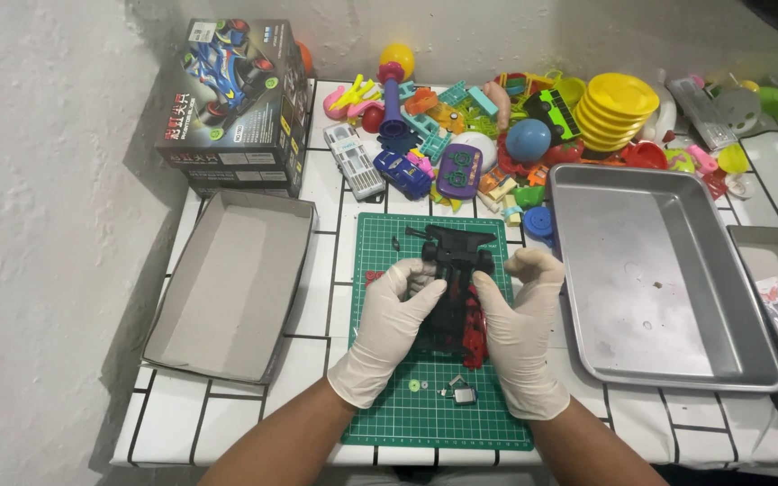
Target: Assembling a model toy car by attaching plastic components, gears, and batteries on a cutting mat.
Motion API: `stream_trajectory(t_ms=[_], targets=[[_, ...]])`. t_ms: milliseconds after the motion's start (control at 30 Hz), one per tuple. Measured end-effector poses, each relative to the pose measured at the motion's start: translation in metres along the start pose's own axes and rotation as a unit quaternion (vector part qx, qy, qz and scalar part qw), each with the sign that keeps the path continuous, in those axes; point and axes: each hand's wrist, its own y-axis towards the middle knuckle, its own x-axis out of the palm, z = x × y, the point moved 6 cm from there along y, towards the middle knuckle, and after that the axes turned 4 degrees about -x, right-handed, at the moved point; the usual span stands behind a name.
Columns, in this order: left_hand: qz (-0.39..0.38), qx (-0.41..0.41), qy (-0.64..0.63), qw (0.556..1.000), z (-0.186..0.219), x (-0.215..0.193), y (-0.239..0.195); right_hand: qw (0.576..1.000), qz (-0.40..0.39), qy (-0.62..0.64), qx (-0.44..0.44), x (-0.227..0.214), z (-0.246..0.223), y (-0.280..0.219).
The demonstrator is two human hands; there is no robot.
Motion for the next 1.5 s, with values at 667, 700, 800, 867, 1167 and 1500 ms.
stream_trajectory(t_ms=[667,700,800,867,1167,1500], targets=[[-0.030,-0.003,0.066,0.997,-0.002,-0.001,0.001,0.971,-0.119,-0.202,-0.054,0.024,-0.007,0.008],[-0.030,-0.002,0.071,0.997,0.000,0.000,0.000,0.973,-0.114,-0.196,-0.039,0.024,-0.007,0.008],[-0.031,-0.005,0.070,0.997,-0.001,0.000,0.001,0.966,-0.127,-0.217,-0.065,0.024,-0.009,0.007],[-0.031,-0.009,0.072,0.997,0.000,0.000,0.001,0.967,-0.120,-0.216,-0.065,0.024,-0.007,0.008],[-0.018,0.001,0.067,0.998,0.016,-0.006,0.001,0.973,-0.084,-0.201,-0.074,0.019,-0.016,0.012],[0.141,0.324,0.103,0.930,0.075,-0.058,-0.001,0.926,-0.177,-0.311,-0.118,0.034,-0.009,0.049]])
